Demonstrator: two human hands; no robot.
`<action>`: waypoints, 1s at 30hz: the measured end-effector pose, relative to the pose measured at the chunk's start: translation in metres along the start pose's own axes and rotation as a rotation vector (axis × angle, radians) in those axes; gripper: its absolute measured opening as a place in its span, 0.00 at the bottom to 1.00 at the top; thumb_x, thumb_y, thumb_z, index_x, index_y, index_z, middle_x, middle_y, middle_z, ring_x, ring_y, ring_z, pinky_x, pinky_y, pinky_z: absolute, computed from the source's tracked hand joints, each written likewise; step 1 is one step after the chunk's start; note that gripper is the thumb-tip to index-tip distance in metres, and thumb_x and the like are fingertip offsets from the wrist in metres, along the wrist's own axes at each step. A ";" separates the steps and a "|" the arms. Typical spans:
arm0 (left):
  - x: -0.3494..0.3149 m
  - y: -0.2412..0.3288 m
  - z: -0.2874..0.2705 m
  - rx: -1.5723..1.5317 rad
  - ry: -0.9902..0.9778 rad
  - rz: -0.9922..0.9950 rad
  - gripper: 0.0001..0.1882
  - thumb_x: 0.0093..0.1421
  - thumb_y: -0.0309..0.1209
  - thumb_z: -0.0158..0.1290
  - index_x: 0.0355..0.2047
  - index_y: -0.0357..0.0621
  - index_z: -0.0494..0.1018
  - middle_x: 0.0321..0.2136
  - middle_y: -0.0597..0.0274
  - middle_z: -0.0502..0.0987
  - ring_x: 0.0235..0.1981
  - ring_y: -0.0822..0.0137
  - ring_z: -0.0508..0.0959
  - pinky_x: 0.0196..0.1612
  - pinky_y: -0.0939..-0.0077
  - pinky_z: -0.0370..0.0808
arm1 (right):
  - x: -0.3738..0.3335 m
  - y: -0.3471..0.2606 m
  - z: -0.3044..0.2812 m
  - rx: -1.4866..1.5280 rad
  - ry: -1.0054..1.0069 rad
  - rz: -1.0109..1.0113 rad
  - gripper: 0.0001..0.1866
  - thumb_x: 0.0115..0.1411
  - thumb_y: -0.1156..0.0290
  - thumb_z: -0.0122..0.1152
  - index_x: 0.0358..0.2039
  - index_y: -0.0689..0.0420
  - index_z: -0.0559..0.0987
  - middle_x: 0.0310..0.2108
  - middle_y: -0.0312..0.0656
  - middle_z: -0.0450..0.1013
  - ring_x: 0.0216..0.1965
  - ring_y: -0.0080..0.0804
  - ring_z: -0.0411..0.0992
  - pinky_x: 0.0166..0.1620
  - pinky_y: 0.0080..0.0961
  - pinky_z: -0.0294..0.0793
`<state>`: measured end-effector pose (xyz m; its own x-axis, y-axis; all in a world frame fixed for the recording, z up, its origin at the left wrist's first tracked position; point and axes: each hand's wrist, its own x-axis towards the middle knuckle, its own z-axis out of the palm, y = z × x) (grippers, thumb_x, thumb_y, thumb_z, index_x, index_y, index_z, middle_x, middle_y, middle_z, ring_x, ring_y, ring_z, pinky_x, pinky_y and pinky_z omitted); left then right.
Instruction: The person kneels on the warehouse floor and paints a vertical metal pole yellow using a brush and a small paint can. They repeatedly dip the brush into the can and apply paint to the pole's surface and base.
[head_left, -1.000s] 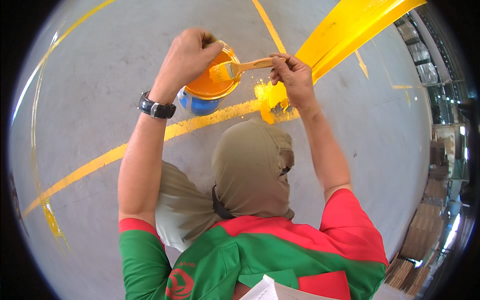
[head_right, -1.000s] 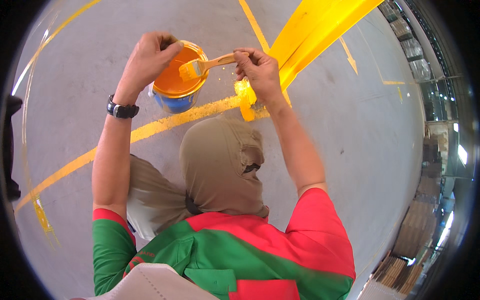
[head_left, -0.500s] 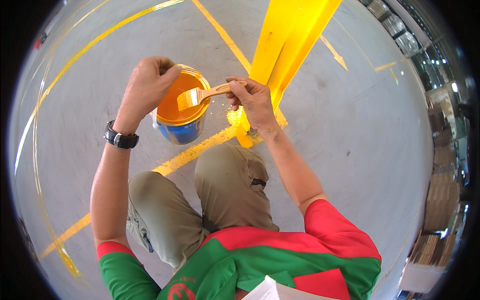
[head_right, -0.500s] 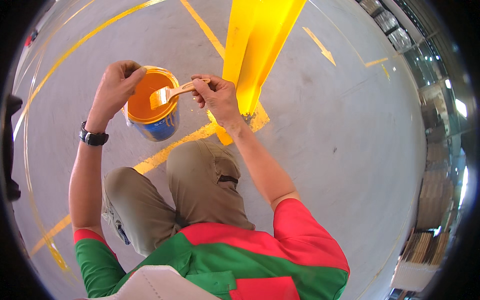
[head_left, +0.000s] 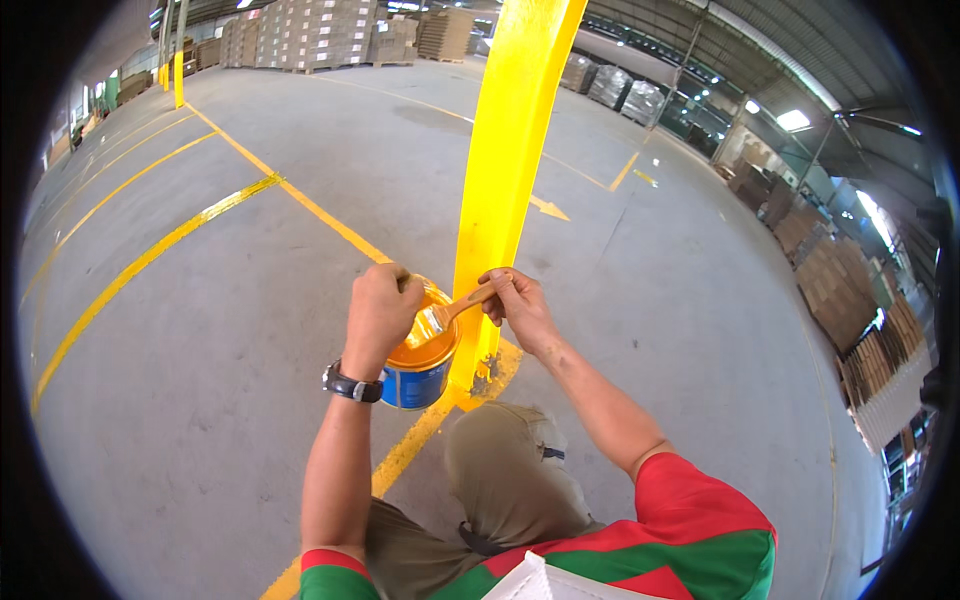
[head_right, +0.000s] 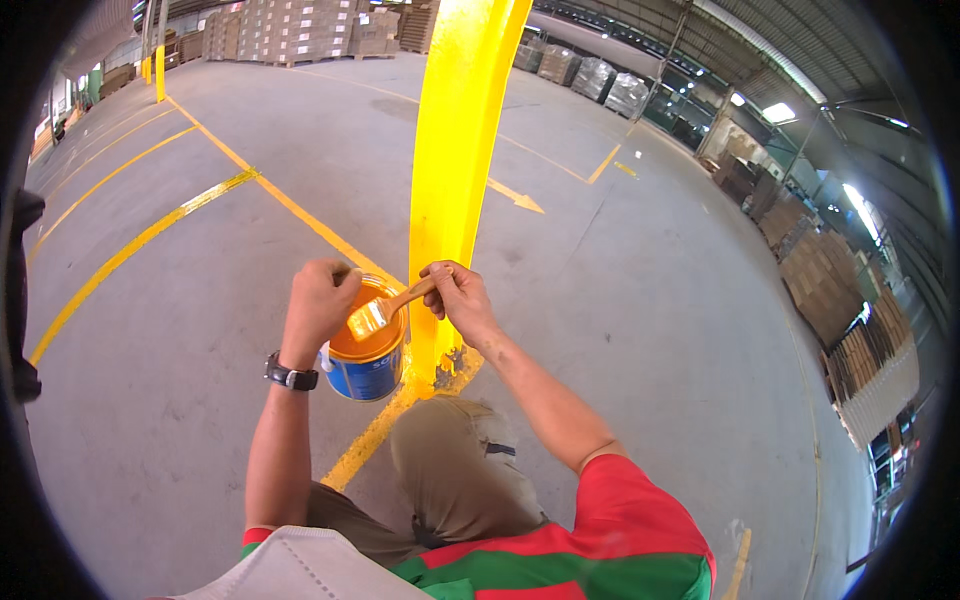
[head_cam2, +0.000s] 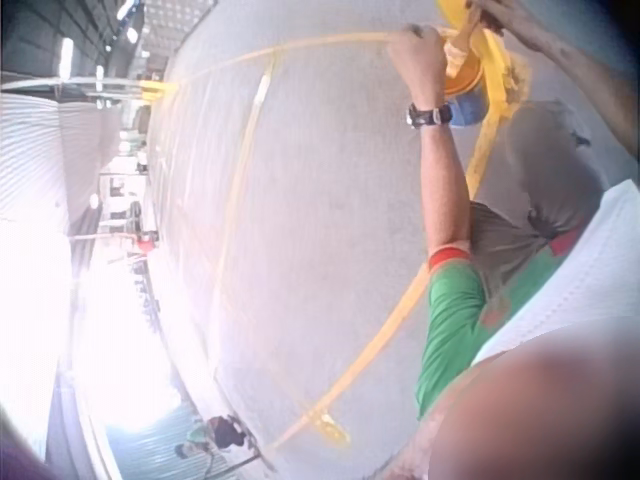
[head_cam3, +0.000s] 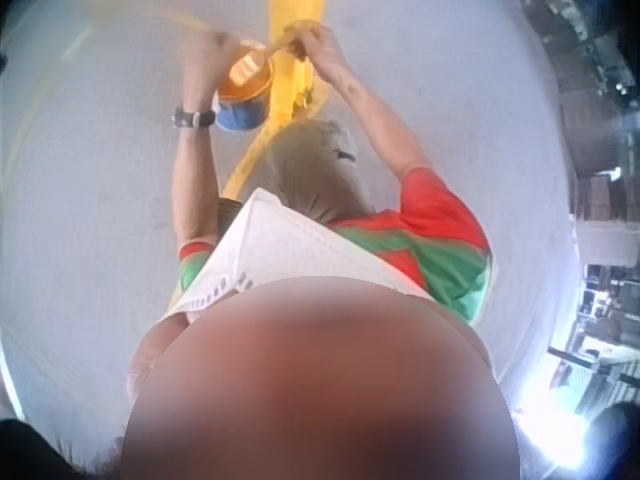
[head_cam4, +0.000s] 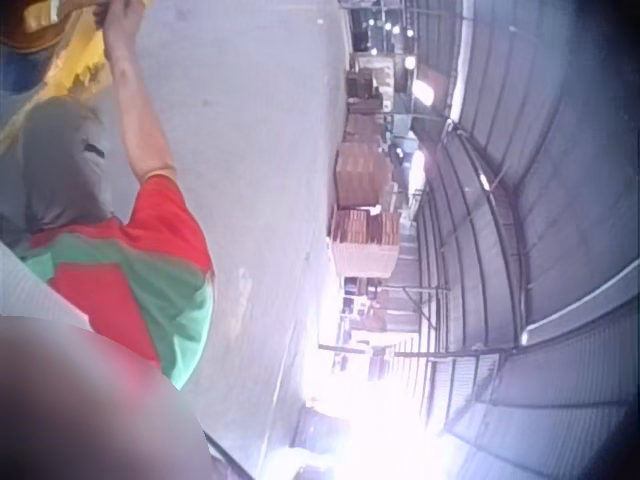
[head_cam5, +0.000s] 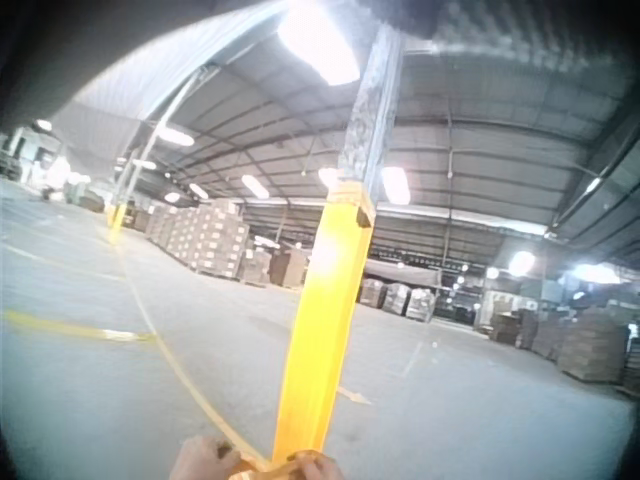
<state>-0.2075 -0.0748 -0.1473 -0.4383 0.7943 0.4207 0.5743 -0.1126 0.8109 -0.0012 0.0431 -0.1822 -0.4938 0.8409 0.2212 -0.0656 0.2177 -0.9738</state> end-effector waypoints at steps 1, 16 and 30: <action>0.000 -0.001 -0.001 -0.012 0.012 0.018 0.15 0.57 0.33 0.57 0.33 0.27 0.80 0.28 0.33 0.78 0.32 0.38 0.82 0.37 0.55 0.78 | -0.002 -0.003 0.002 -0.038 -0.002 -0.009 0.21 0.75 0.54 0.51 0.40 0.60 0.79 0.23 0.34 0.73 0.22 0.17 0.69 0.26 0.17 0.70; -0.008 -0.043 0.005 0.003 -0.085 -0.051 0.17 0.56 0.34 0.55 0.33 0.27 0.80 0.29 0.34 0.80 0.32 0.41 0.82 0.39 0.58 0.79 | -0.021 0.024 -0.009 -0.066 0.001 0.215 0.17 0.74 0.62 0.53 0.43 0.65 0.80 0.26 0.40 0.78 0.23 0.22 0.74 0.26 0.19 0.73; 0.003 -0.053 0.026 -0.076 -0.039 -0.114 0.18 0.60 0.36 0.56 0.39 0.29 0.81 0.34 0.39 0.84 0.36 0.49 0.85 0.43 0.64 0.80 | 0.001 0.017 -0.038 -0.145 0.096 -0.148 0.17 0.74 0.61 0.55 0.45 0.65 0.81 0.28 0.42 0.80 0.25 0.26 0.76 0.29 0.21 0.76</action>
<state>-0.2215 -0.0508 -0.1993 -0.4697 0.8268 0.3096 0.4679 -0.0642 0.8814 0.0304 0.0667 -0.1964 -0.4029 0.8363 0.3719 -0.0022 0.4055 -0.9141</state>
